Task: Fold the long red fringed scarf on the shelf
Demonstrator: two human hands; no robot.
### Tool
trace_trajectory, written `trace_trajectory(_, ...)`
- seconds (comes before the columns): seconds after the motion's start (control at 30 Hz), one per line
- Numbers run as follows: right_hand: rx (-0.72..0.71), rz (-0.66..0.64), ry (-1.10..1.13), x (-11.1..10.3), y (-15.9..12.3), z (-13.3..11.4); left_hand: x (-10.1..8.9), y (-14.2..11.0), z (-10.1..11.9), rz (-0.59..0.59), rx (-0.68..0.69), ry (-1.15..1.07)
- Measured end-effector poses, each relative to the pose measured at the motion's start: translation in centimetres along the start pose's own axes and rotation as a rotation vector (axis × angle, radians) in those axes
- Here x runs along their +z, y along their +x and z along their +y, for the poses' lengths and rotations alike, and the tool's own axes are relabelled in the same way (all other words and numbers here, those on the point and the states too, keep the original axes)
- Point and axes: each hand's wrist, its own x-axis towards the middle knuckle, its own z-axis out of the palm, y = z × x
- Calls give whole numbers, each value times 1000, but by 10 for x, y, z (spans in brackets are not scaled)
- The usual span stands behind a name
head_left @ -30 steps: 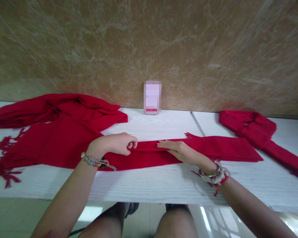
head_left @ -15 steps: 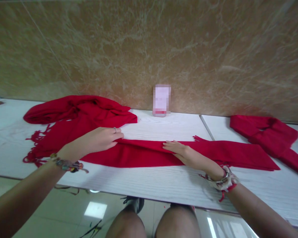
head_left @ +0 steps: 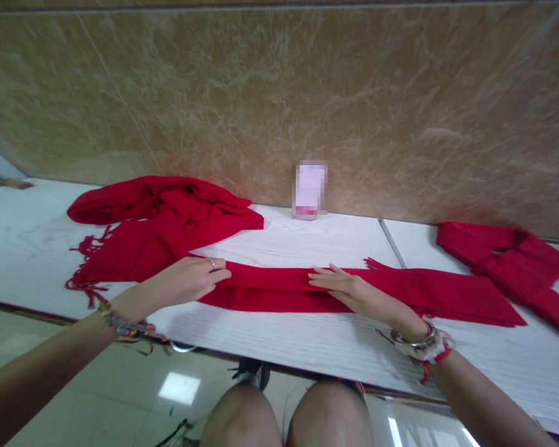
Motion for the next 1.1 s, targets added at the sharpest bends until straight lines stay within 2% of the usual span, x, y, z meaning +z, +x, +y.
trace_trajectory(0.2,-29,-198,38,-2,-1,-6,2,-5,5,-148,83,-38)
trace_trajectory(0.53,-59,-134,43,1,-2,3,-16,-10,10,-169,29,-142)
trace_trajectory(0.8,-55,-177,63,0,-1,8,-4,-13,18,-239,81,-144)
trace_trajectory(0.9,-51,-165,35,0,-1,5,-2,-8,16,-218,60,-49)
trace_trajectory(1.1,-65,-126,0,3,0,4,3,-2,7,-61,44,137)
